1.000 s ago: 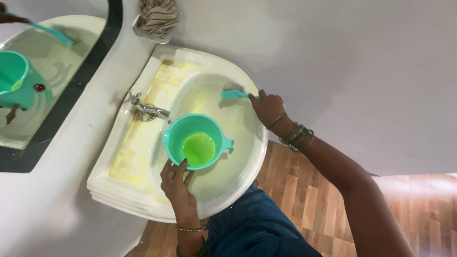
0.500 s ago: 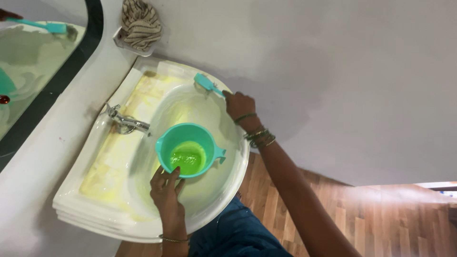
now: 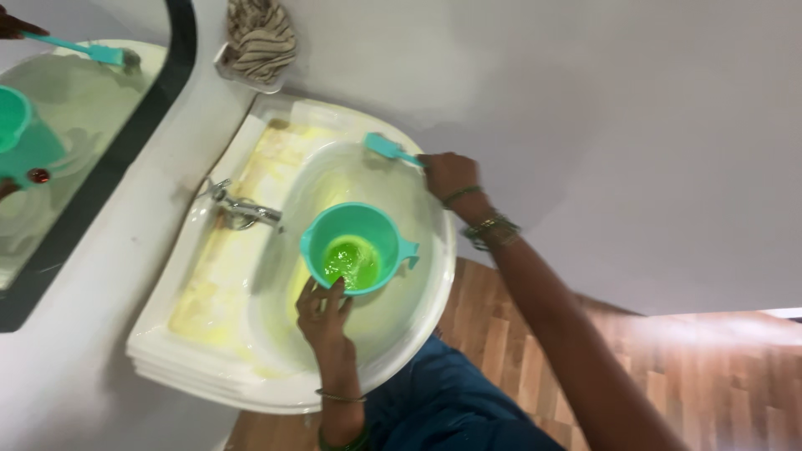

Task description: The person cleans a white bathroom sink using a teal scrub brush and a teal cup containing green soapy water. They repeatedly dip the brush into the cup and scrub the sink basin and rim, focusing on removing yellow stains.

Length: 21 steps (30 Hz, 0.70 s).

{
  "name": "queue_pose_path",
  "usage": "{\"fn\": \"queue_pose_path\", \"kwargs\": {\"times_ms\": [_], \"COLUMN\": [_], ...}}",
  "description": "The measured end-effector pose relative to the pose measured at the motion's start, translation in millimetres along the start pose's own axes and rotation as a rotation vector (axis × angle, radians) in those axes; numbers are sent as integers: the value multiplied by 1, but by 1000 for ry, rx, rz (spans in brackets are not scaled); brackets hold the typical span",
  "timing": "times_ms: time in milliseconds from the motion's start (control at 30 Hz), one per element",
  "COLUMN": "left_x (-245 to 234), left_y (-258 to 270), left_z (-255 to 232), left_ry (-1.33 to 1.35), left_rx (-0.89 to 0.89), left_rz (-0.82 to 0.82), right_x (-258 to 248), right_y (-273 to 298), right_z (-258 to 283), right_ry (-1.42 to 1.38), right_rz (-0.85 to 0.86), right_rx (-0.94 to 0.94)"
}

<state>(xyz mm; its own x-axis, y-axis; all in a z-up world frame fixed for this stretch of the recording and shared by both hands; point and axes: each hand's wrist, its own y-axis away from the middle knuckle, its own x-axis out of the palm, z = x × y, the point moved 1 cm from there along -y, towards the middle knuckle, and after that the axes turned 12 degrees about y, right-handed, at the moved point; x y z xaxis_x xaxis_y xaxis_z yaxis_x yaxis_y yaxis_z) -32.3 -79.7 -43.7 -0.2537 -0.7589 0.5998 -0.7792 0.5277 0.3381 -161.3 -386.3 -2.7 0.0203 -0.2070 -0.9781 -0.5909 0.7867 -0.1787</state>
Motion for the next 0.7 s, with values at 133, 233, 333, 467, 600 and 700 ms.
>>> {"fn": "queue_pose_path", "kwargs": {"times_ms": [133, 233, 333, 467, 600, 700], "left_x": [3, 3, 3, 3, 8, 13], "left_y": [-5, 0, 5, 2, 3, 6], "left_z": [-1, -4, -8, -13, -12, -8], "left_ry": [-98, -95, -44, -48, -64, -118], "left_rx": [-26, -33, -74, -18, 32, 75], "left_rz": [-18, -7, -64, -46, -51, -67], "right_x": [15, 13, -5, -34, -40, -24], "right_y": [-39, -31, 9, 58, 44, -2], "right_z": [14, 14, -11, -37, -45, -39], "right_ry": [-96, -102, -97, -82, -66, -115], "right_rz": [25, 28, 81, 279, 236, 165], "right_rx": [16, 37, 57, 166, 133, 42]}}
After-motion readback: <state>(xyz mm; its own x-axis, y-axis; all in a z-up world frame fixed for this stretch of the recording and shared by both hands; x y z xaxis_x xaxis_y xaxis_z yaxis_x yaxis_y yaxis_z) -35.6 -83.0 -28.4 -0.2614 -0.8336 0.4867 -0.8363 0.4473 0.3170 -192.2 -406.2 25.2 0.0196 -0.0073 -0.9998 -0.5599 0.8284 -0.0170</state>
